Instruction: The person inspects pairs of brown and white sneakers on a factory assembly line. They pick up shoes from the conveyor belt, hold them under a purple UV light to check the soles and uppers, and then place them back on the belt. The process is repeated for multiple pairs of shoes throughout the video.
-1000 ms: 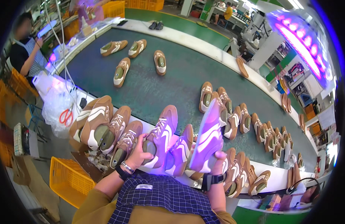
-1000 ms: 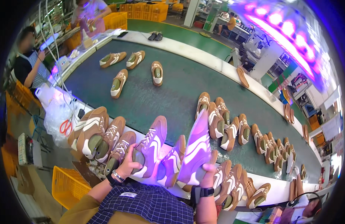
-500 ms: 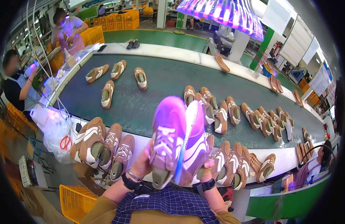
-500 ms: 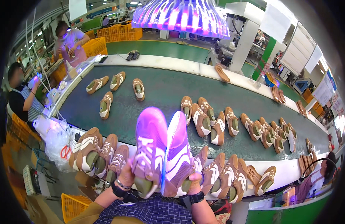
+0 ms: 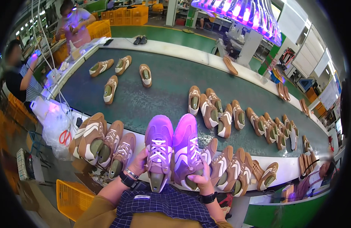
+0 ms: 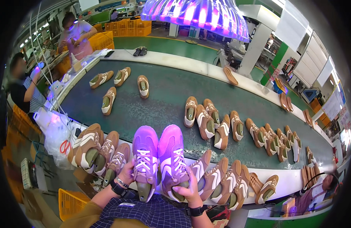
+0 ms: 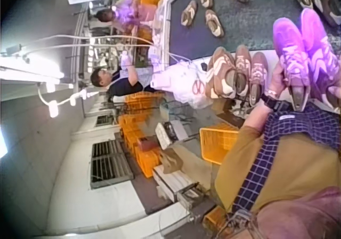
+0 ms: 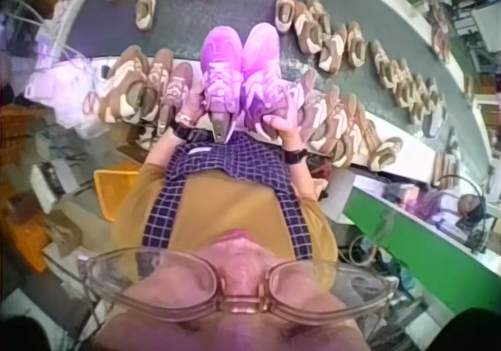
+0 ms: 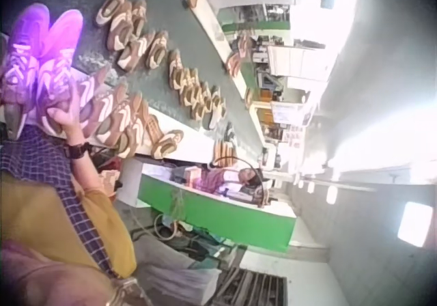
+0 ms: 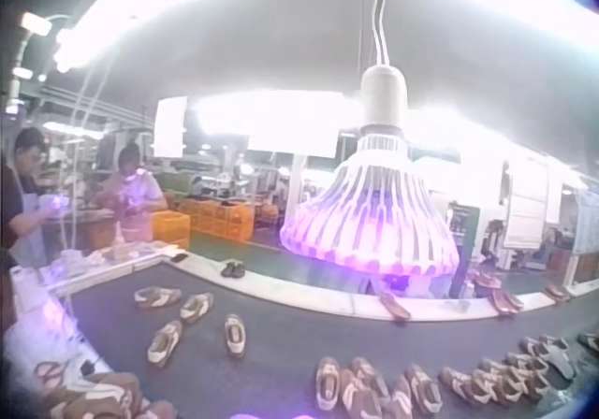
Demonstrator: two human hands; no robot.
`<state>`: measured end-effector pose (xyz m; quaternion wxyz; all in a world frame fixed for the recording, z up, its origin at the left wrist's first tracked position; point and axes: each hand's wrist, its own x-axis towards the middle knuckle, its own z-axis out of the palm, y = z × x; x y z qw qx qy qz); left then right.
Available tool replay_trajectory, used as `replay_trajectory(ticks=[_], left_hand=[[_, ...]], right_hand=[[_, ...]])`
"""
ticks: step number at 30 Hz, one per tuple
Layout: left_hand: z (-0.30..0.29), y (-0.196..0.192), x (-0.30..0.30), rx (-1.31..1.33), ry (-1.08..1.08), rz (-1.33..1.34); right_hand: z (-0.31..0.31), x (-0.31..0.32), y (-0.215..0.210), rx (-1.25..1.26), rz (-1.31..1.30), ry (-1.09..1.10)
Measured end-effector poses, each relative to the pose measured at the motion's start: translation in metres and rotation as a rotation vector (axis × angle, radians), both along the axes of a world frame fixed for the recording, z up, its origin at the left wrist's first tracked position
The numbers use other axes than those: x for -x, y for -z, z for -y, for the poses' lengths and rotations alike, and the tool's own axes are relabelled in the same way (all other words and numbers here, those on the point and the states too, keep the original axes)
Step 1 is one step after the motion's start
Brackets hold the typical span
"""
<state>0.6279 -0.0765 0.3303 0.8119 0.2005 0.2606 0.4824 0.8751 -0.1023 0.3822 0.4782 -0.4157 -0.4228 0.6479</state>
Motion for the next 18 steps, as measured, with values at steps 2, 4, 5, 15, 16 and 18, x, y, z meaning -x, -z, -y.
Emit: replay_trajectory(ticks=[2,4,5,15,16,18], left_hand=[[0.001,-0.002,0.002,0.059,-0.007,0.029],[0.002,-0.002,0.004,0.066,-0.015,0.042],[0.003,-0.002,0.005,0.069,-0.017,0.048],[0.011,0.036,0.011,0.186,-0.078,0.161],[0.012,0.037,0.012,0.183,-0.069,0.146],[0.014,0.035,0.012,0.157,-0.061,0.096]], right_hand=[[-0.001,0.001,-0.001,-0.088,0.134,0.011],[-0.002,0.005,-0.004,-0.144,0.195,0.003],[-0.001,0.008,-0.005,-0.165,0.223,0.017],[-0.001,0.018,0.007,-0.150,-0.115,0.076],[-0.004,0.019,-0.003,-0.061,-0.150,0.012],[-0.004,0.012,0.015,0.142,-0.238,-0.027]])
